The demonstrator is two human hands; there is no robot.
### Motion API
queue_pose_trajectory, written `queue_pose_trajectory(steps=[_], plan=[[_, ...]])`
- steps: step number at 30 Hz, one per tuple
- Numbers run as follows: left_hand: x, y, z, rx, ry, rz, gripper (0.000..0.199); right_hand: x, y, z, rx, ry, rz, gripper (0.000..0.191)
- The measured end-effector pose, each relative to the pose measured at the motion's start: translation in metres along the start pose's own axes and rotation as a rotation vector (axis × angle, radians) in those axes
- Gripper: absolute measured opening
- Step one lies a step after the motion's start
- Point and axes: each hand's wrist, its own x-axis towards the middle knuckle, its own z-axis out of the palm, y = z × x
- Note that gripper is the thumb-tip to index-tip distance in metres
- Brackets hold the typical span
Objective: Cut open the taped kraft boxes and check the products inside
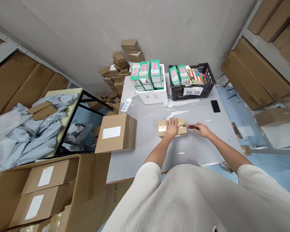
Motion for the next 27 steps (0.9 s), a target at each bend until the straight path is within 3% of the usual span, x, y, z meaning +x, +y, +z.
queue_pose_trajectory(steps=[22, 27], plan=[[-0.005, 0.003, 0.006, 0.022, 0.026, -0.009, 0.063, 0.006, 0.035, 0.005, -0.038, 0.043, -0.131, 0.050], [-0.005, 0.004, 0.009, 0.071, 0.036, -0.019, 0.061, 0.008, 0.046, 0.008, -0.034, 0.104, -0.207, 0.051]])
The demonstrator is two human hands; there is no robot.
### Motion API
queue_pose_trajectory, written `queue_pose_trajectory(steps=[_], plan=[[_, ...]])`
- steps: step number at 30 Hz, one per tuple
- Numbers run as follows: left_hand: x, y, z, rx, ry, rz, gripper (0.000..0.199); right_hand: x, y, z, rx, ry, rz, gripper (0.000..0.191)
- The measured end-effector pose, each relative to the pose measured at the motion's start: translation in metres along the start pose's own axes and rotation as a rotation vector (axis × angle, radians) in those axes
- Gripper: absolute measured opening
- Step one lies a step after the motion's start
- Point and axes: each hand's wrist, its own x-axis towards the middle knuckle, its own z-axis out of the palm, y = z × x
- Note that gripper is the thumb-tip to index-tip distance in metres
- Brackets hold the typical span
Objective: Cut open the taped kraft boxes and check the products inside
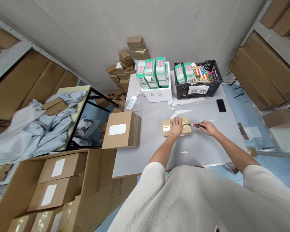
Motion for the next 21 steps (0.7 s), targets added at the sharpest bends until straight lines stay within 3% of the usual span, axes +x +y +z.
queue_pose_trajectory(steps=[12, 21], plan=[[-0.001, -0.003, 0.005, -0.009, 0.018, 0.007, 0.062, 0.012, -0.005, 0.008, 0.018, -0.051, 0.009, 0.054], [-0.003, -0.005, 0.003, -0.003, 0.015, 0.019, 0.061, 0.022, 0.000, -0.005, -0.019, -0.098, -0.030, 0.051]])
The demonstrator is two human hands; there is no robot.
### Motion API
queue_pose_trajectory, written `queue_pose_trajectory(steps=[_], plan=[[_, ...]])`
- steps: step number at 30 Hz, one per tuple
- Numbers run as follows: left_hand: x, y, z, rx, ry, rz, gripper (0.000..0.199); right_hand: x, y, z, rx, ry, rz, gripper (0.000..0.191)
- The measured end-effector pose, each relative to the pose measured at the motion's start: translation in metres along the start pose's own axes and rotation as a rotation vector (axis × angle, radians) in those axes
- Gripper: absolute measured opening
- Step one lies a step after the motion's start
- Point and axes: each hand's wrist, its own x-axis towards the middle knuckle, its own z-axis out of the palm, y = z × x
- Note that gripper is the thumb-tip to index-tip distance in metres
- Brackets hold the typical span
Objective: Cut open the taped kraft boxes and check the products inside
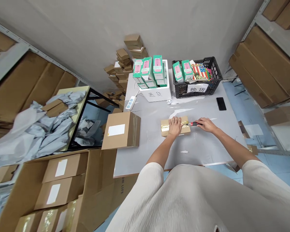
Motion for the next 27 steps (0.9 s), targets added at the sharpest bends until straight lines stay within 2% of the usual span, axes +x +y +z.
queue_pose_trajectory(steps=[14, 19, 21, 24, 27], plan=[[-0.001, -0.002, 0.008, 0.016, 0.031, 0.016, 0.061, -0.004, 0.018, -0.001, -0.018, 0.016, -0.047, 0.051], [-0.004, -0.001, 0.010, 0.011, 0.041, 0.005, 0.061, -0.016, 0.043, -0.022, -0.017, 0.174, 0.041, 0.055], [-0.004, 0.000, 0.009, 0.010, 0.034, -0.004, 0.061, -0.021, 0.050, -0.031, -0.027, 0.149, 0.025, 0.054], [-0.004, 0.000, 0.007, 0.003, 0.022, -0.009, 0.061, -0.025, 0.048, -0.035, -0.013, 0.109, 0.042, 0.053], [-0.004, 0.001, 0.005, -0.015, 0.015, -0.024, 0.061, -0.026, 0.037, -0.030, 0.043, 0.098, 0.099, 0.052]])
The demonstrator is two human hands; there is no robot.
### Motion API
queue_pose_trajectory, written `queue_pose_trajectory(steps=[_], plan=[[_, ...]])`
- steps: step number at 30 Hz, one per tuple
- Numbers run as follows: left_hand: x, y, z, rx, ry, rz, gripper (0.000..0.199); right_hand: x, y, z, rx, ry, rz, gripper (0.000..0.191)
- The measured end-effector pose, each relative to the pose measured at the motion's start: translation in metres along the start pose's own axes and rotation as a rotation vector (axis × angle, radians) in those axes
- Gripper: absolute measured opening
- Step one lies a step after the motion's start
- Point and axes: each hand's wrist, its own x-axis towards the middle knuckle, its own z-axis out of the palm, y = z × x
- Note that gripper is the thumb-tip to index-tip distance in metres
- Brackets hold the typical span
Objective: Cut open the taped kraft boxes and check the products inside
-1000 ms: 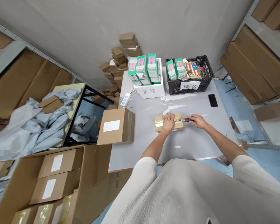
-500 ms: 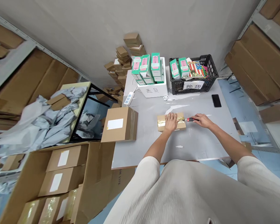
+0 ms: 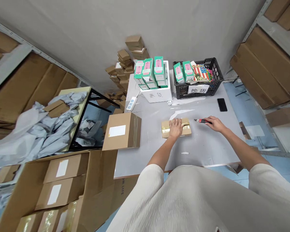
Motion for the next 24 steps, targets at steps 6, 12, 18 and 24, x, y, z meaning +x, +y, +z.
queue_pose_trajectory(steps=[6, 12, 18, 24], plan=[[-0.001, 0.002, -0.005, -0.062, -0.024, 0.000, 0.068, 0.013, -0.020, 0.011, 0.101, 0.069, 0.120, 0.053], [-0.024, -0.010, -0.021, -0.092, -0.032, 0.049, 0.074, 0.073, -0.064, 0.028, 0.137, 0.013, 0.097, 0.045], [-0.058, -0.031, -0.032, -0.053, -0.066, 0.041, 0.060, 0.119, -0.115, 0.055, 0.099, -0.090, 0.027, 0.036], [-0.066, -0.043, -0.035, 0.009, -0.091, -0.005, 0.055, 0.104, -0.125, 0.059, 0.029, -0.122, 0.160, 0.039]])
